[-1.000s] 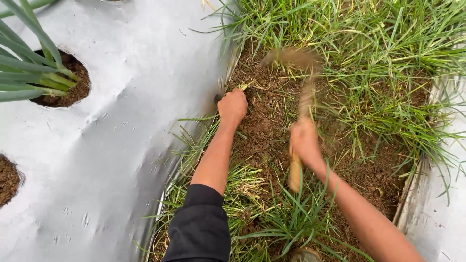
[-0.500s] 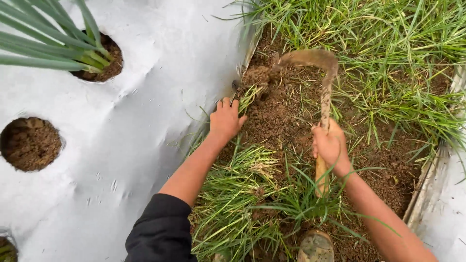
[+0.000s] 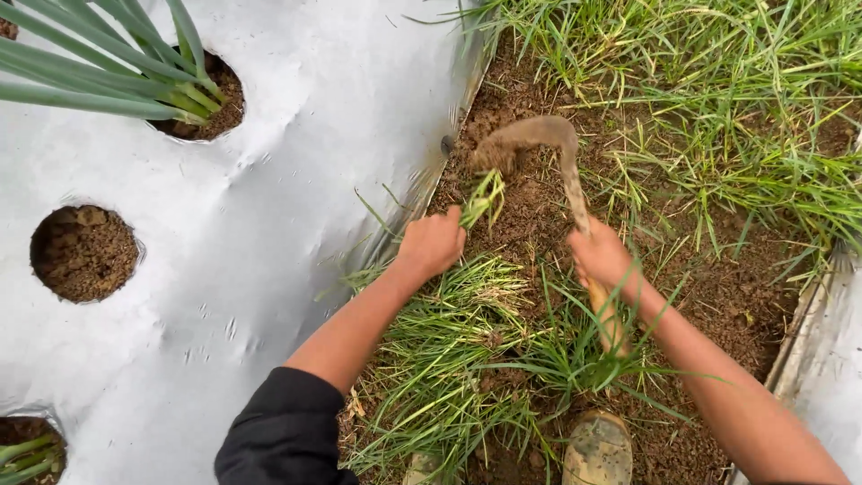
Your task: Using a hand scythe and hands to remove weeds from a garden bed covered with plastic mulch.
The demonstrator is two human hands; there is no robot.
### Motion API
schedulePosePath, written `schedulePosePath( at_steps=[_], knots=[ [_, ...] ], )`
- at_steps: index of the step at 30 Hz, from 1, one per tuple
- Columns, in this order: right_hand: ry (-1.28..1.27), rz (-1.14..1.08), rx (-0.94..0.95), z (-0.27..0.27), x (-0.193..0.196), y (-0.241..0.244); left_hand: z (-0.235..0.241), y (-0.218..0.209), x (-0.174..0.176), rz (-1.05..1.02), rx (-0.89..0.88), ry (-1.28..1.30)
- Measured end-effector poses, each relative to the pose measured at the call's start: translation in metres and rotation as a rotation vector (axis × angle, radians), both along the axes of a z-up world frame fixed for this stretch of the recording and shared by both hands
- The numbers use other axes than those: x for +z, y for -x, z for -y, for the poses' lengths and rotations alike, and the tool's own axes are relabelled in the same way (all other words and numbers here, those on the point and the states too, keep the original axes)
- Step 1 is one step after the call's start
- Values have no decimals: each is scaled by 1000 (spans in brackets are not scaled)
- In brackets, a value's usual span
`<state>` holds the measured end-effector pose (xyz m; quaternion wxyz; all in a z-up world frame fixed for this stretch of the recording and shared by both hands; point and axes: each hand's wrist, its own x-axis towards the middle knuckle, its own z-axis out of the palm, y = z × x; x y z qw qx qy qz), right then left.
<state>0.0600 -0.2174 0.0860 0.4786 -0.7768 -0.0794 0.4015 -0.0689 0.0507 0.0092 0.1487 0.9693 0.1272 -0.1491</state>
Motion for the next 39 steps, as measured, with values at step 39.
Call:
schedulePosePath(
  at_steps=[39],
  knots=[
    [334,-269,238,122,1,64,-1,60,46,-137,-60,138]
  ],
)
